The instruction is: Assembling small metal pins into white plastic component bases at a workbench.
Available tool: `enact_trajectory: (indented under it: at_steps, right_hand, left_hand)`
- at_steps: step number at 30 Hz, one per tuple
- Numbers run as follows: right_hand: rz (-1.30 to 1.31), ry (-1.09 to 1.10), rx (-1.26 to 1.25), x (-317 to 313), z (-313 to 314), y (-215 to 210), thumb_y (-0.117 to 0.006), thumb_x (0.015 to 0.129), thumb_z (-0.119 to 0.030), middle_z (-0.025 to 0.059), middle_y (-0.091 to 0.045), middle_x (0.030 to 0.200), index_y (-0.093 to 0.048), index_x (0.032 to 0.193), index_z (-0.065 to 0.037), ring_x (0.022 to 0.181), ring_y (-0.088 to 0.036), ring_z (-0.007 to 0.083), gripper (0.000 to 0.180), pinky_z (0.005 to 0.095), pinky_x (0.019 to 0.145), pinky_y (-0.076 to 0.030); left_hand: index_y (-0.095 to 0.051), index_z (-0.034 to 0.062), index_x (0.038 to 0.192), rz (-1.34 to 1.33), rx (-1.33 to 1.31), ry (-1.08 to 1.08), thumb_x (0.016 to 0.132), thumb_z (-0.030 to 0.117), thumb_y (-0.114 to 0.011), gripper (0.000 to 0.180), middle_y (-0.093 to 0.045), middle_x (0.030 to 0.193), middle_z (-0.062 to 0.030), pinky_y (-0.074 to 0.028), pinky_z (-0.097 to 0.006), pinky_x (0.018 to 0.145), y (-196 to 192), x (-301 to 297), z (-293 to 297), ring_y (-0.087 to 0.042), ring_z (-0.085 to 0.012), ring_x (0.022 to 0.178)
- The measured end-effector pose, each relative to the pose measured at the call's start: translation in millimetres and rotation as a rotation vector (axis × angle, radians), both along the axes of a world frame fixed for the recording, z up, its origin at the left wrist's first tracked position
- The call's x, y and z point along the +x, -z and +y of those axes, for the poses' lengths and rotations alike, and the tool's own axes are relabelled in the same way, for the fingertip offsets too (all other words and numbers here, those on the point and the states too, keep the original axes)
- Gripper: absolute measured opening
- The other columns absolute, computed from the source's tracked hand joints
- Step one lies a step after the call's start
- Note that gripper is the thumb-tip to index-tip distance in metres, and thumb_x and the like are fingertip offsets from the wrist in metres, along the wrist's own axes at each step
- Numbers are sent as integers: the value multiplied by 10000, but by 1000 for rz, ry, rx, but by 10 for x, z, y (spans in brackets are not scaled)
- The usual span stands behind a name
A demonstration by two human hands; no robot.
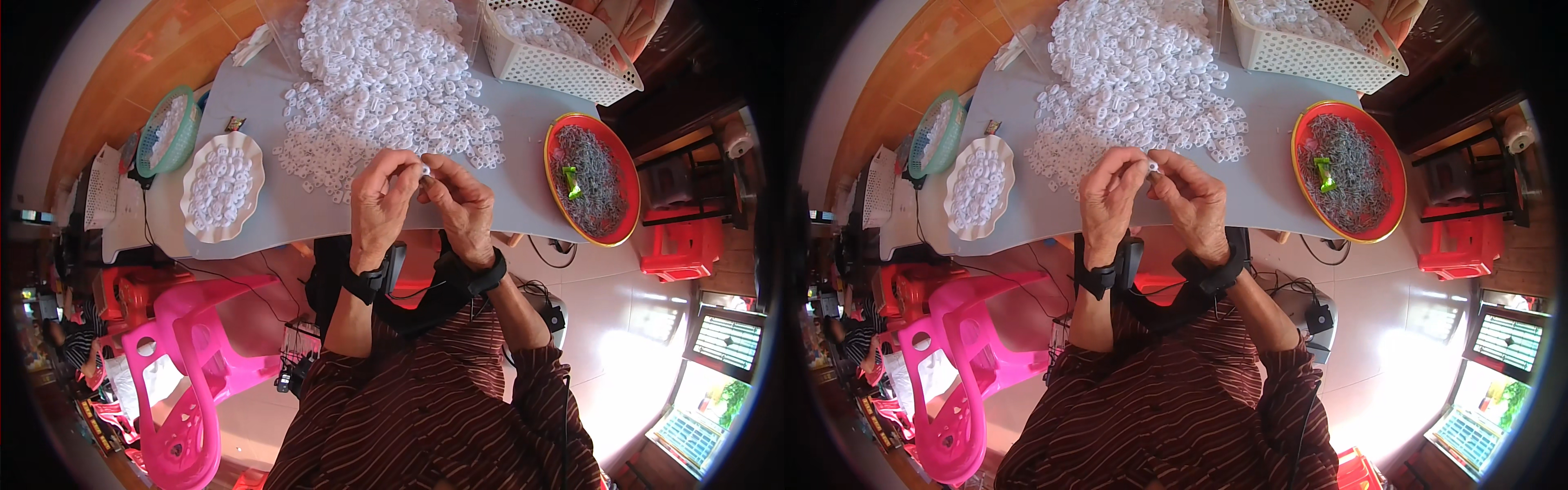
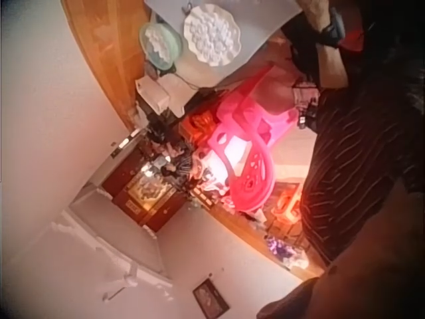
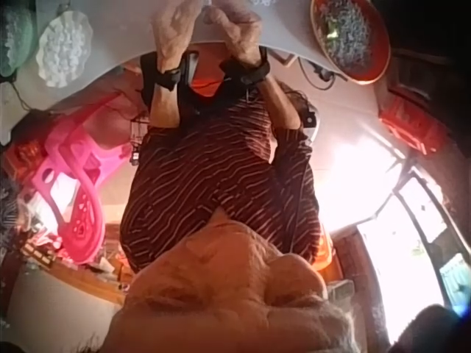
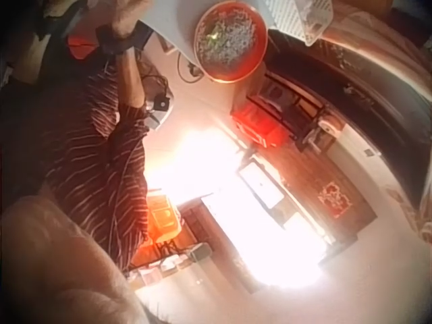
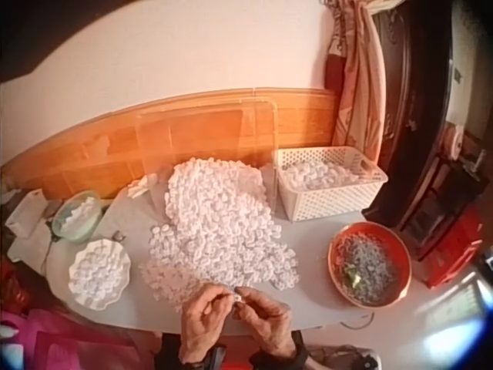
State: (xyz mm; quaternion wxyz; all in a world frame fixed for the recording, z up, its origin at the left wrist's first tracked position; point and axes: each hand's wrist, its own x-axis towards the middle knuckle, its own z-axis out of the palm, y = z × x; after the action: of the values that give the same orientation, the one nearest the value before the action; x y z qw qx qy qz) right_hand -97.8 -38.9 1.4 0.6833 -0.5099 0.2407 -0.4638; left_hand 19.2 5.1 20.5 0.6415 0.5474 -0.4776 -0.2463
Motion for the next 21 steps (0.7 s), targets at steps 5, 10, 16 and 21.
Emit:
enact_trajectory:
  at_steps: [5,10,16,21]
  right_hand:
    - [-33,18,5,4,-10,5,-584,873,-7,15,-596,894,-590,1122,4,742,-558,87,249,212,701,-466]
    - [-58,31,-15,14,-24,37,-593,875,-28,11,-616,856,-587,1107,12,725,-562,66,235,202,679,-473]
    - [-82,3,-10,15,-22,37,-582,883,-27,15,-612,834,-568,1108,18,713,-562,69,230,204,665,-474]
    - [-37,-12,-32,14,-1,18,-574,886,-23,20,-603,839,-556,1113,21,723,-576,74,231,208,670,-484]
  left_hand:
    - [-563,-8,914,107,71,-72,903,96,-528,110,-539,733,-26,-414,-239,602,-79,-75,44,-487,-82,662]
    - [-515,-10,825,-129,109,-73,913,121,-480,161,-488,597,-49,-382,-262,507,-122,-122,31,-441,-101,553]
    - [-511,-10,815,-48,148,-68,907,115,-488,157,-469,588,-51,-373,-265,507,-97,-92,44,-427,-96,552]
    - [-510,-7,808,-10,220,-45,914,127,-487,173,-456,591,-55,-369,-266,505,-116,-60,44,-419,-95,552]
